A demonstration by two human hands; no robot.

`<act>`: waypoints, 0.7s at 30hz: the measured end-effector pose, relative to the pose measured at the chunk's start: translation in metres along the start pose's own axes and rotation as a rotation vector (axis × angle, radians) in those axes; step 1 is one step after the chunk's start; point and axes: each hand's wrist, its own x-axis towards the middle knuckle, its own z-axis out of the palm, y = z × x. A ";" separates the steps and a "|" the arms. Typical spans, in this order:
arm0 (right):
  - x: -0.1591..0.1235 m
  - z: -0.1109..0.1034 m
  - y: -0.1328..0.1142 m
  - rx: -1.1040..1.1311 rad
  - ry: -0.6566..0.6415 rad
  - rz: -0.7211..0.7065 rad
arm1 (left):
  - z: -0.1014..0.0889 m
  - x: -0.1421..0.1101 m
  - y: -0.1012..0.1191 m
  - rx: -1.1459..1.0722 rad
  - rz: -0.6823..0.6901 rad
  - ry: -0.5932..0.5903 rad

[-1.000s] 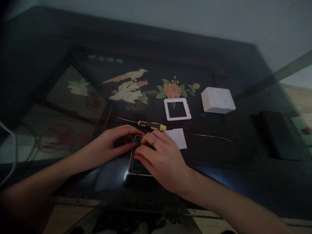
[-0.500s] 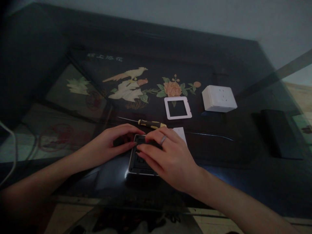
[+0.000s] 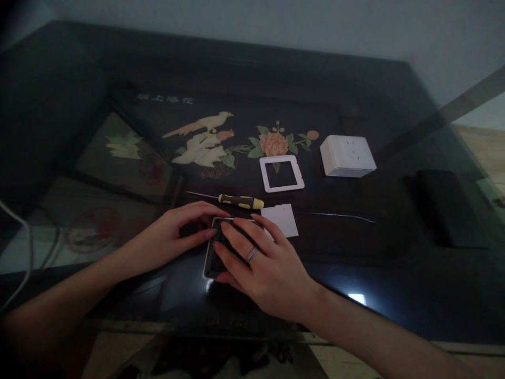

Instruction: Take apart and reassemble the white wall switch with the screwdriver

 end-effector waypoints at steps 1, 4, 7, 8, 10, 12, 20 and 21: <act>0.001 -0.001 0.000 0.029 0.000 0.023 | 0.000 0.000 0.000 0.004 0.000 0.000; 0.007 -0.003 0.000 0.130 0.006 0.119 | 0.000 0.000 0.000 0.035 -0.003 -0.002; 0.013 -0.005 0.002 0.195 0.014 0.185 | -0.001 0.000 0.001 0.048 0.003 -0.002; 0.015 -0.006 0.003 0.210 0.009 0.198 | -0.001 -0.001 0.002 0.050 0.008 -0.005; 0.018 -0.008 0.004 0.226 -0.002 0.215 | -0.003 -0.003 0.004 0.066 0.022 -0.016; 0.020 -0.009 0.005 0.225 -0.011 0.223 | -0.006 -0.005 0.006 0.099 0.032 -0.054; 0.041 -0.013 -0.002 0.157 -0.187 0.190 | -0.002 -0.014 0.001 0.323 0.112 -0.167; 0.044 -0.013 -0.002 0.143 -0.227 0.192 | -0.001 -0.014 -0.001 0.335 0.127 -0.164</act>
